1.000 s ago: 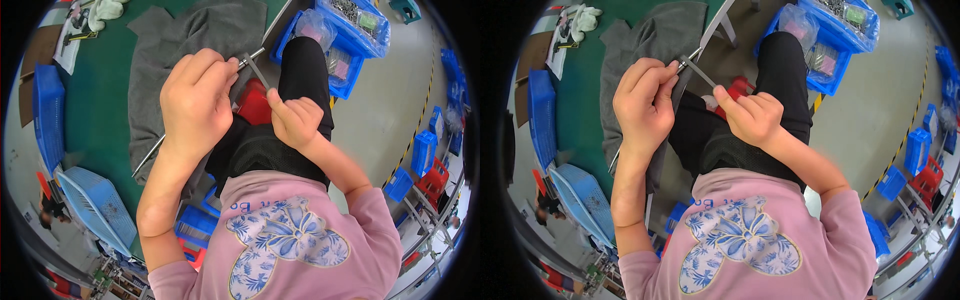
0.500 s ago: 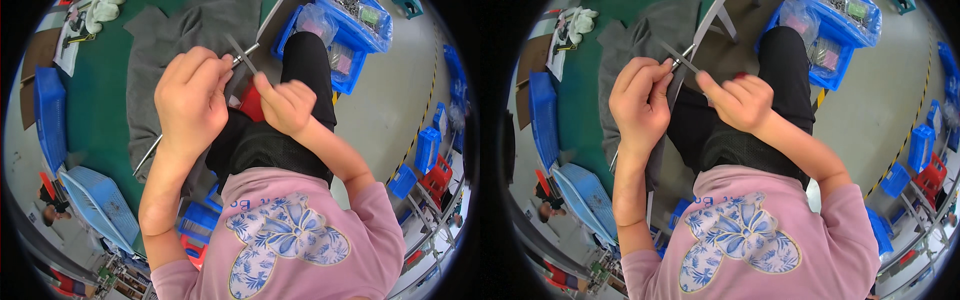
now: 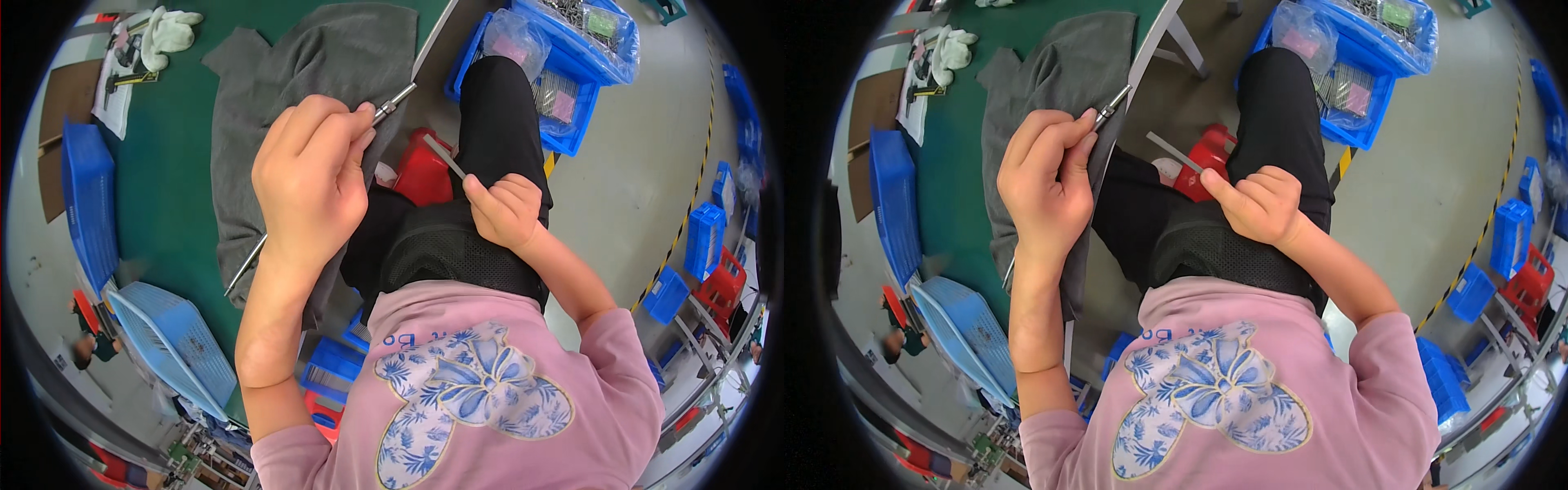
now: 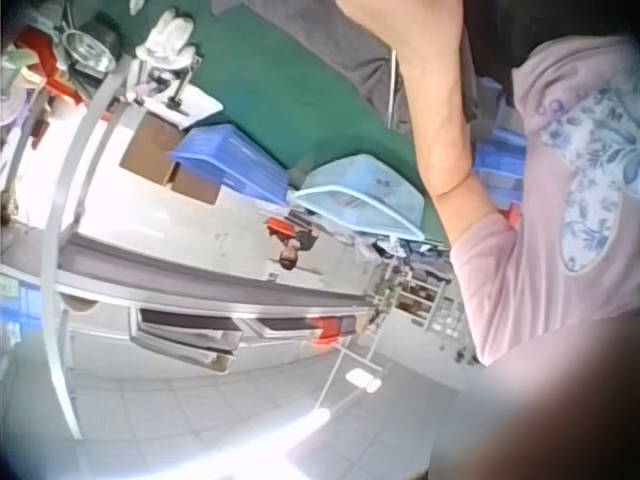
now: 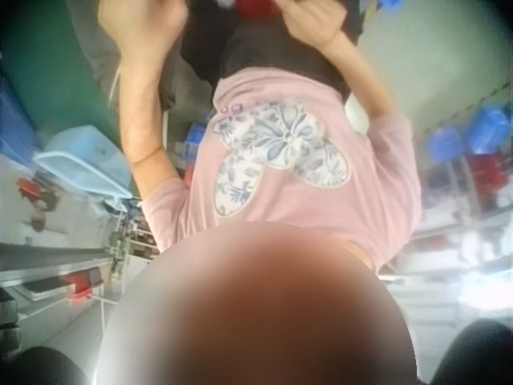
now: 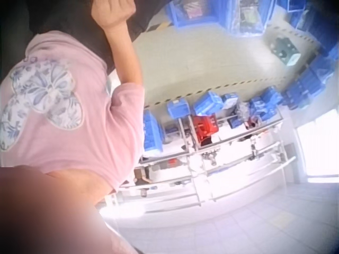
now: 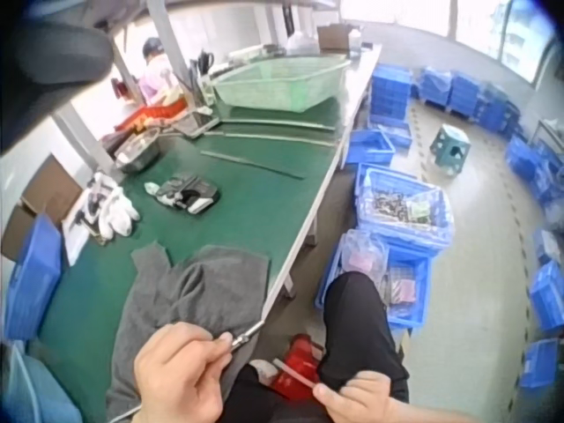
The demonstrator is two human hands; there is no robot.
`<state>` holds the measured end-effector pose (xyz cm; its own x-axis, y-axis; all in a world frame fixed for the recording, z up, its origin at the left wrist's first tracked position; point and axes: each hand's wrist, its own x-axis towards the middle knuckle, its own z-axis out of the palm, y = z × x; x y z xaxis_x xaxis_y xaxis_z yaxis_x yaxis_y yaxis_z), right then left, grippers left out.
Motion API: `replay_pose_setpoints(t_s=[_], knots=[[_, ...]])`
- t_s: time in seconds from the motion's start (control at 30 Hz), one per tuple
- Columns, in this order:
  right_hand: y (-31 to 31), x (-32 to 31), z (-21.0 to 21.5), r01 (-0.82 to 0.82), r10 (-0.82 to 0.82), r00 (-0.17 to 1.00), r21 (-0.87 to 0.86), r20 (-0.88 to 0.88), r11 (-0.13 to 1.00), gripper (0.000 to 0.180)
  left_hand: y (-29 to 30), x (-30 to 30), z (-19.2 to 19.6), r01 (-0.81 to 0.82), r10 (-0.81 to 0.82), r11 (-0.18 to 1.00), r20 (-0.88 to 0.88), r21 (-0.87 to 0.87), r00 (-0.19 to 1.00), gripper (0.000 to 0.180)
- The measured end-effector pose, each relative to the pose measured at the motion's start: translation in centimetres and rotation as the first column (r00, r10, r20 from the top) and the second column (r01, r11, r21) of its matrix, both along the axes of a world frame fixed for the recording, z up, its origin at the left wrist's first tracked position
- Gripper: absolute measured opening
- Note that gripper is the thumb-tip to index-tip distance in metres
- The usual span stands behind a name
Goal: Filing a small metal component and measuring its dimensions with a digital micrometer.
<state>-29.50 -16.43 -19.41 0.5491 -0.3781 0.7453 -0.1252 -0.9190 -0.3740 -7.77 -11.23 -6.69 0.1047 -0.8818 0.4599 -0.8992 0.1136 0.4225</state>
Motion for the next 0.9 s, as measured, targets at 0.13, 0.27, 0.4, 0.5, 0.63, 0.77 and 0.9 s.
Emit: replay_pose_setpoints(t_s=[0.13, 0.27, 0.4, 0.5, 0.63, 0.77, 0.9], knots=[[-0.3, 0.4, 1.1, 0.002, -0.002, 1.0, 0.036, -0.005, 0.999, 0.047, 0.0, 0.1, 0.1, -0.004, 0.004, 1.0, -0.001, 0.015, 1.0, 0.014], [-0.8, 1.5, 2.2, -0.006, 0.003, 0.999, 0.074, 0.034, 0.997, 0.048, -0.1, 0.0, 0.2, -0.029, 0.03, 0.999, -0.025, 0.029, 0.999, 0.015], [-0.9, 1.5, 2.9, -0.026, 0.024, 1.0, 0.084, 0.02, 0.996, 0.047, 0.0, 0.2, 0.2, -0.012, 0.013, 1.0, -0.021, 0.026, 1.0, 0.016], [-0.4, 1.3, 3.0, -0.035, 0.034, 0.999, 0.084, 0.013, 0.996, 0.048, 0.1, 0.3, 0.1, -0.001, 0.001, 1.0, -0.011, 0.02, 1.0, 0.015], [-0.1, 1.5, 3.4, -0.031, 0.031, 1.0, 0.123, 0.006, 0.992, 0.047, 0.1, 0.4, 0.2, 0.004, -0.004, 1.0, -0.007, 0.016, 1.0, 0.015], [-0.2, 1.6, 3.6, -0.017, 0.015, 1.0, 0.12, 0.01, 0.993, 0.047, 0.0, 0.4, 0.1, 0.011, -0.01, 1.0, -0.021, 0.01, 1.0, 0.015], [-0.4, 1.5, 3.9, -0.021, 0.017, 0.999, 0.142, 0.028, 0.99, 0.044, 0.0, 0.3, -0.1, 0.003, -0.003, 1.0, -0.047, -0.004, 0.999, 0.017]])
